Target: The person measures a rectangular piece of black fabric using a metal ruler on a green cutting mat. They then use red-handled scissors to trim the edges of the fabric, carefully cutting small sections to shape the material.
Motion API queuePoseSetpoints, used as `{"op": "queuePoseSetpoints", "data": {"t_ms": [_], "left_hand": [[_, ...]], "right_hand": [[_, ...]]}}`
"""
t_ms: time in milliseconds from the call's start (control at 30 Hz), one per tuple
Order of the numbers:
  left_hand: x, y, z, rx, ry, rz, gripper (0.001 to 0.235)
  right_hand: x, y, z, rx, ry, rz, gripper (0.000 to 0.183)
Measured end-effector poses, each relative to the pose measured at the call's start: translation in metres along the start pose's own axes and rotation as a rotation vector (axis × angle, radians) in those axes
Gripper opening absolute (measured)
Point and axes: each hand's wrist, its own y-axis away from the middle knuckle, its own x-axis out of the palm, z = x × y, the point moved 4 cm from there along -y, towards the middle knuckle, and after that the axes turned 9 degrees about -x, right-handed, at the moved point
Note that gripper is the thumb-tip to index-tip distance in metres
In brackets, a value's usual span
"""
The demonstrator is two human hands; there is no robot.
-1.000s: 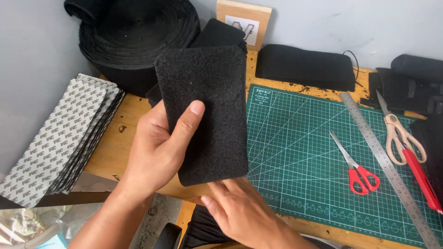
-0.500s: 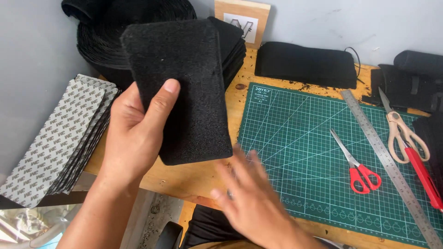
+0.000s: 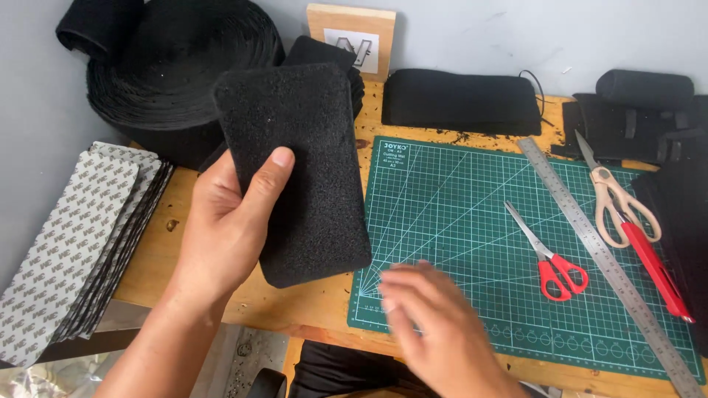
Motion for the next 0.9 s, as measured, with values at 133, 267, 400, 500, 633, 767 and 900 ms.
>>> {"op": "queuePoseSetpoints", "data": {"t_ms": [133,267,400,500,633,767,900], "left_hand": [[0.034,-0.015,0.023,-0.115,0.087,0.085,0.026],[0.088,-0.026,0.043,-0.120,0.178,0.276,0.037],[0.114,-0.043,0.067,-0.183,0.284,0.359,0.035],[0.128,-0.048,0.069,-0.202,0.282,0.402,0.037],[0.148,-0.053,0.089,-0.288,0.373,0.451,0.030],[0.157,-0.044,0.087,-0.365,0.278,0.510,0.026],[0.165,-0.038,0.093,-0.283,0.262,0.457,0.025]], "right_hand": [[-0.040,-0.002,-0.032,0.391,-0.525,-0.172,0.054],[-0.030,-0.003,-0.053,0.716,-0.632,-0.160,0.069],[-0.029,0.021,-0.086,0.837,-0.459,-0.171,0.030],[-0.039,0.027,-0.084,0.892,-0.422,-0.112,0.019],[-0.061,0.022,-0.070,1.030,-0.194,0.129,0.031],[-0.069,0.014,-0.087,0.884,0.005,0.091,0.048],[-0.083,-0.013,-0.105,0.596,-0.063,-0.239,0.061]]}}
